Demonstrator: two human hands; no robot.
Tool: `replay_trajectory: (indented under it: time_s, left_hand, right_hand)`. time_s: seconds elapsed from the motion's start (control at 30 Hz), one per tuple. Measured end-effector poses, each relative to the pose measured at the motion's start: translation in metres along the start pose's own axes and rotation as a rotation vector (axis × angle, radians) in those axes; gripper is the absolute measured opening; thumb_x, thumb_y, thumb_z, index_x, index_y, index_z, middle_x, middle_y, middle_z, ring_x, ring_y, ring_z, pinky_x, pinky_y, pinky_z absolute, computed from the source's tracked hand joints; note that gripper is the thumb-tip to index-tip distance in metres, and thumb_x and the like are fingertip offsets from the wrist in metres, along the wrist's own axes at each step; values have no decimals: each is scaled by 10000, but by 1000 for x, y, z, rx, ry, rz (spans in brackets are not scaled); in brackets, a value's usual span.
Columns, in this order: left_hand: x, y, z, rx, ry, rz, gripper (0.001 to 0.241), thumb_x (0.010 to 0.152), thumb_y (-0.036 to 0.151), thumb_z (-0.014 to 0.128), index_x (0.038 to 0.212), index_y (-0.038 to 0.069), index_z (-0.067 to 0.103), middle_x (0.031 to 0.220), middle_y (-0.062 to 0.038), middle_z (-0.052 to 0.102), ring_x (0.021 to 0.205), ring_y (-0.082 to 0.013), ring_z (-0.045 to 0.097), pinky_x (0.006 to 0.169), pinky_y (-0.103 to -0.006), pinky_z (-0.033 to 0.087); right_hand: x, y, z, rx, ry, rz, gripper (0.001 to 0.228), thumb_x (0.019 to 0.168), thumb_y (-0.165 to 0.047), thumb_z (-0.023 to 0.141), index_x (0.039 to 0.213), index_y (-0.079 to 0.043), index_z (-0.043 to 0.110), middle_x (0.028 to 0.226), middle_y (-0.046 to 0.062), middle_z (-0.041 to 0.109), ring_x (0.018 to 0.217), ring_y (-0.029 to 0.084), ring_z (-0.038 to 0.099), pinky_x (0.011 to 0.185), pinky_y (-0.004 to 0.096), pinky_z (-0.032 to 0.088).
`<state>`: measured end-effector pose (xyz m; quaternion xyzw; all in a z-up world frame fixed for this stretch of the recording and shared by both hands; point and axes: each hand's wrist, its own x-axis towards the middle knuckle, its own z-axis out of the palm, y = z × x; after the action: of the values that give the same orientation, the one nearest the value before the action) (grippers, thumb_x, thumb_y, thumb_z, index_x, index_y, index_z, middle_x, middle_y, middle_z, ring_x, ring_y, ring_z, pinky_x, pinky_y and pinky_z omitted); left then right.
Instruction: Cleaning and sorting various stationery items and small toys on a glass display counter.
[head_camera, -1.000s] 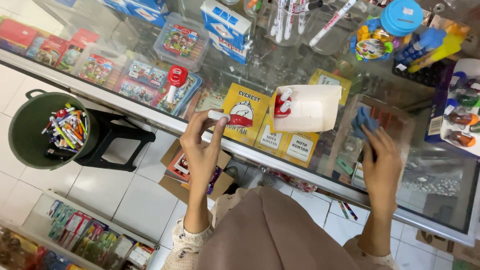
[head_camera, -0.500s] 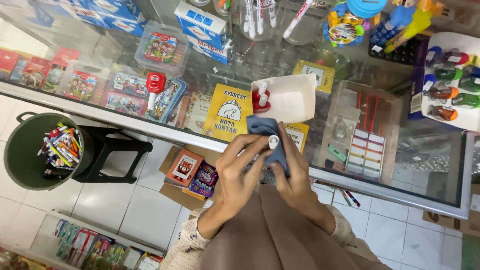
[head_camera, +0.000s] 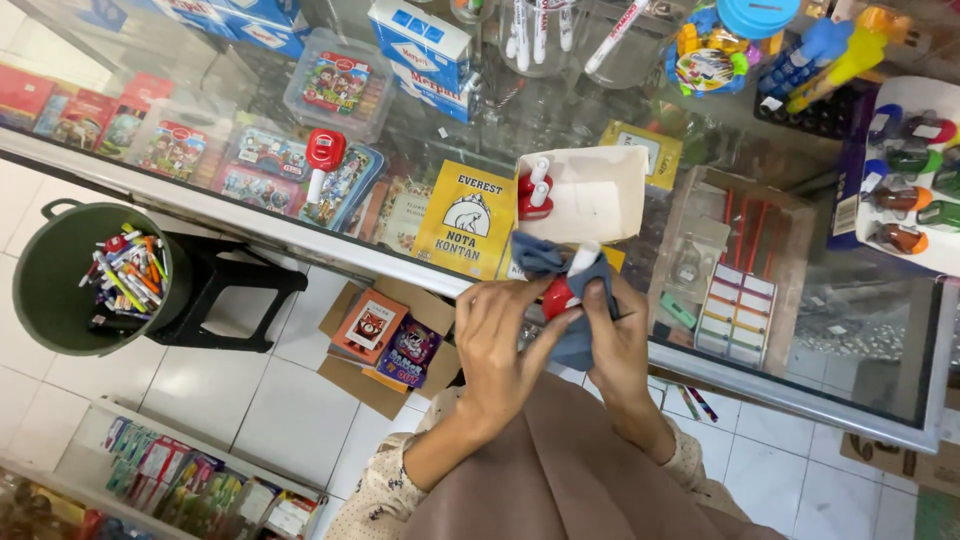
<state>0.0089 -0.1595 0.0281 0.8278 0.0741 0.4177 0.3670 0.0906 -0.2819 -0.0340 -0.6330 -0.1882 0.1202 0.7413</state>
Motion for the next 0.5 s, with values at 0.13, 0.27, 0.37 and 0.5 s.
replay_trajectory:
  time_s: [0.13, 0.27, 0.37, 0.5]
  left_hand:
    - [-9, -2, 2, -215, -30, -192, 321, 895, 85, 828, 1161, -7, 672, 1094, -148, 718, 1003, -280, 701, 909, -347, 552]
    - [-12, -19, -3, -385, -108, -342, 283, 919, 105, 797, 1146, -29, 695, 1038, -129, 735, 944, -216, 728, 876, -314, 567]
    - [-13, -30, -10, -696, -189, -401, 291, 1003, 105, 731, 1228, -70, 676, 1093, -143, 720, 1028, -185, 658, 948, -308, 525]
    - [-29, -51, -5, -1022, -393, -765, 329, 1028, 151, 656, 1289, -48, 639, 1109, -108, 751, 983, -125, 710, 893, -272, 583]
  right_hand:
    - [1, -1, -1, 234, 29, 126, 403, 1095, -335, 594, 1167, 55, 665, 1044, 52, 695, 946, 101, 616, 848, 275, 509]
    - [11, 17, -25, 266, 17, 208, 403, 1079, -340, 586, 1157, 45, 674, 1063, 62, 718, 973, 105, 642, 869, 283, 521]
    - [18, 27, -42, 322, 39, 278, 393, 1070, -339, 603, 1166, 34, 680, 1110, 100, 717, 1013, 151, 657, 904, 330, 533]
    - [17, 49, -58, 452, -137, 264, 513, 948, -378, 701, 1333, -46, 628, 1319, 129, 631, 1213, 211, 610, 1042, 379, 493]
